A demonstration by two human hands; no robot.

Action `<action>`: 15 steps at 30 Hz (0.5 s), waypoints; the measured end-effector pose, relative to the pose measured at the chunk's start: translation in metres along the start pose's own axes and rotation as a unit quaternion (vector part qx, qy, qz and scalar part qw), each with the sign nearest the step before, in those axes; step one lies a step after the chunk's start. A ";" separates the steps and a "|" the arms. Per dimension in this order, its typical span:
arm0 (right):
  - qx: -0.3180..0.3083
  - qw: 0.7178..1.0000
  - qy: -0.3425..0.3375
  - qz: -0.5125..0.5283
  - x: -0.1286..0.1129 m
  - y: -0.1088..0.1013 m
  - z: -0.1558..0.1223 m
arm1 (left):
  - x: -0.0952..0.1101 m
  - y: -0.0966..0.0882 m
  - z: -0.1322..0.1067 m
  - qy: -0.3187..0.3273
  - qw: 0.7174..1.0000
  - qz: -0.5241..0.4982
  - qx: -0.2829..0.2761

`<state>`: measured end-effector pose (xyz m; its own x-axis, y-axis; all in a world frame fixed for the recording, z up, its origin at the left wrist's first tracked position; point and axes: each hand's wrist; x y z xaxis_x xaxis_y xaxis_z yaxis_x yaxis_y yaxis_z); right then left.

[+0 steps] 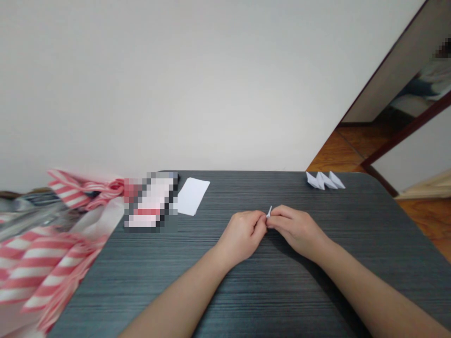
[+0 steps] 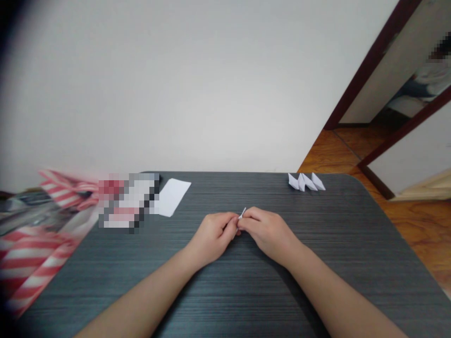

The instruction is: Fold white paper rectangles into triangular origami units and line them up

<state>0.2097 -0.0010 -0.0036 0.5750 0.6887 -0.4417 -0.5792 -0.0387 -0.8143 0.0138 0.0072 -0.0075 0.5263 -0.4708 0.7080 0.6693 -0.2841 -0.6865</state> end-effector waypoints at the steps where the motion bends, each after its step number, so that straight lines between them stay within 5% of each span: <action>1: 0.001 1.000 -0.001 0.001 0.000 0.000 0.000 | 0.000 0.000 0.000 0.000 1.000 0.001 0.000; 15: 0.014 1.000 -0.013 0.018 0.004 0.000 -0.003 | 0.004 -0.004 0.001 -0.045 0.995 -0.084 0.025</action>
<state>0.2138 -0.0007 -0.0063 0.5394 0.7052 -0.4601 -0.6146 -0.0438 -0.7876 0.0141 0.0073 -0.0021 0.4488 -0.3430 0.8252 0.7753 -0.3097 -0.5504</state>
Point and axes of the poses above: each hand's wrist, its own z-axis towards the middle knuckle, its own y-axis out of the palm, x = y × z, and after that the axes turned 1 degree about z, right-handed
